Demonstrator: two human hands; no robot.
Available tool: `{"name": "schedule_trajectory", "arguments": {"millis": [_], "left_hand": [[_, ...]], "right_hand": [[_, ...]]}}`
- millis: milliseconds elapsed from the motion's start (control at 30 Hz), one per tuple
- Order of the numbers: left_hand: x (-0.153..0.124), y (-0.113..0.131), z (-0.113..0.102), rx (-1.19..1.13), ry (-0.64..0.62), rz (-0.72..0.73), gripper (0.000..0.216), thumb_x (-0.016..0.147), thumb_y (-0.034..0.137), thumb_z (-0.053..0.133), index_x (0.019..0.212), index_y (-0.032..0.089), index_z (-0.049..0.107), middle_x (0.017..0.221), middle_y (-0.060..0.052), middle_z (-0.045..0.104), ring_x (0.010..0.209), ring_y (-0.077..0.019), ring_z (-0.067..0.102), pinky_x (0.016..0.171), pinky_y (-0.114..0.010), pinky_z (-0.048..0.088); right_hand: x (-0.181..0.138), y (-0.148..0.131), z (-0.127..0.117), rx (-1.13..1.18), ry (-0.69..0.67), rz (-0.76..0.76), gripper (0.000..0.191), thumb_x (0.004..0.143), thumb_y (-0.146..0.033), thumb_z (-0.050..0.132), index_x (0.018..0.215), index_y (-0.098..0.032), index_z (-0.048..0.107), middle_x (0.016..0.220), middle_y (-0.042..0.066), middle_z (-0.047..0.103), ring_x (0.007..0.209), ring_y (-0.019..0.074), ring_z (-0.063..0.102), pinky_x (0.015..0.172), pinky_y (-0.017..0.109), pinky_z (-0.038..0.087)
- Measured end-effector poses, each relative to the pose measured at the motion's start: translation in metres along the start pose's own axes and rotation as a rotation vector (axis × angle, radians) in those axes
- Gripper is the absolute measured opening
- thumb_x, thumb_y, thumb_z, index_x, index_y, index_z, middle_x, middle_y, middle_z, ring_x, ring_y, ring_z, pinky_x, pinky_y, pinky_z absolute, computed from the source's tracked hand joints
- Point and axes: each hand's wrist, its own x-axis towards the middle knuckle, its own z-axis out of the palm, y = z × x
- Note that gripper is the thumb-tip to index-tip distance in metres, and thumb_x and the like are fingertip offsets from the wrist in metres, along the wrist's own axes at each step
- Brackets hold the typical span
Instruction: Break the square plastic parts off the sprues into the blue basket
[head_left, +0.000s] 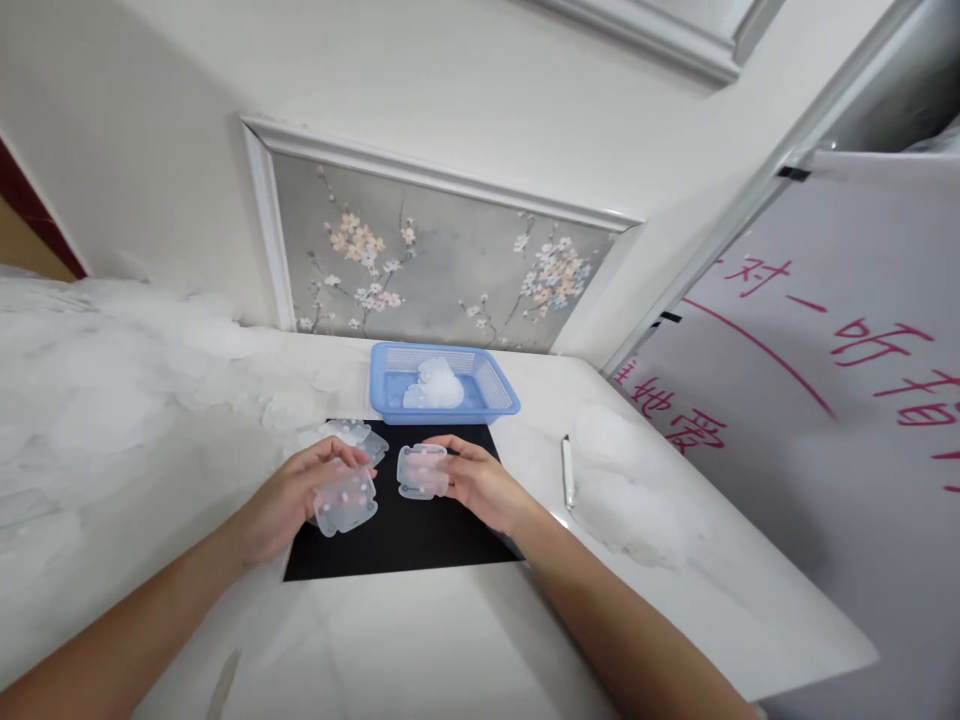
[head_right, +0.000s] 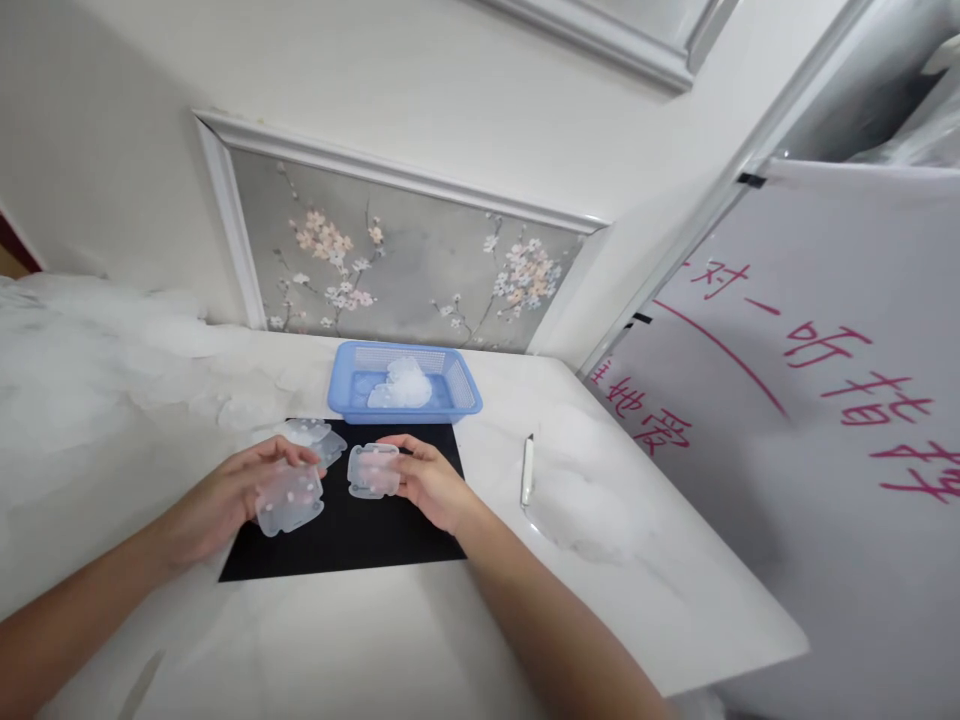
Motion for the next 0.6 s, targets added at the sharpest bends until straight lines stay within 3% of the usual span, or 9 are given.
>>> {"name": "schedule_trajectory", "arguments": {"millis": [100, 167, 300, 433, 600], "left_hand": [[0.001, -0.003, 0.005, 0.049, -0.023, -0.031, 0.031, 0.077, 0.037, 0.07, 0.105, 0.027, 0.062, 0.125, -0.006, 0.062, 0.12, -0.0296, 0.057, 0.089, -0.039, 0.053], [0.004, -0.005, 0.005, 0.028, -0.051, -0.013, 0.029, 0.08, 0.036, 0.067, 0.107, 0.025, 0.062, 0.126, -0.008, 0.061, 0.129, -0.0306, 0.048, 0.095, -0.041, 0.05], [0.008, -0.007, -0.001, 0.017, -0.085, -0.018, 0.025, 0.083, 0.032, 0.058, 0.106, 0.023, 0.061, 0.12, -0.008, 0.066, 0.122, -0.0306, 0.055, 0.092, -0.041, 0.052], [0.008, -0.008, -0.007, 0.106, -0.134, -0.009, 0.039, 0.077, 0.02, 0.047, 0.114, 0.023, 0.057, 0.124, -0.009, 0.066, 0.118, -0.0303, 0.058, 0.086, -0.04, 0.055], [0.004, -0.004, -0.011, 0.218, -0.219, 0.044, 0.063, 0.061, 0.01, 0.042, 0.119, 0.028, 0.057, 0.139, -0.001, 0.054, 0.132, -0.027, 0.047, 0.103, -0.041, 0.047]], "right_hand": [[-0.001, -0.003, -0.002, 0.043, -0.019, 0.066, 0.033, 0.07, -0.024, 0.074, 0.101, -0.019, 0.061, 0.101, 0.007, 0.07, 0.086, 0.0205, 0.068, 0.081, 0.037, 0.05], [-0.001, -0.003, -0.002, 0.061, -0.02, 0.085, 0.033, 0.071, -0.021, 0.071, 0.103, -0.019, 0.06, 0.102, 0.008, 0.07, 0.088, 0.0218, 0.068, 0.082, 0.039, 0.05], [-0.001, -0.002, -0.003, 0.072, -0.031, 0.094, 0.034, 0.073, -0.02, 0.065, 0.106, -0.019, 0.059, 0.104, 0.01, 0.07, 0.092, 0.0232, 0.068, 0.082, 0.04, 0.051], [-0.002, -0.001, -0.005, 0.065, -0.045, 0.101, 0.034, 0.073, -0.018, 0.062, 0.107, -0.018, 0.058, 0.102, 0.009, 0.07, 0.092, 0.0221, 0.067, 0.081, 0.038, 0.051], [-0.004, -0.001, -0.005, 0.013, -0.068, 0.082, 0.038, 0.07, -0.017, 0.059, 0.109, -0.018, 0.056, 0.104, 0.01, 0.07, 0.094, 0.023, 0.067, 0.084, 0.039, 0.049]]}}
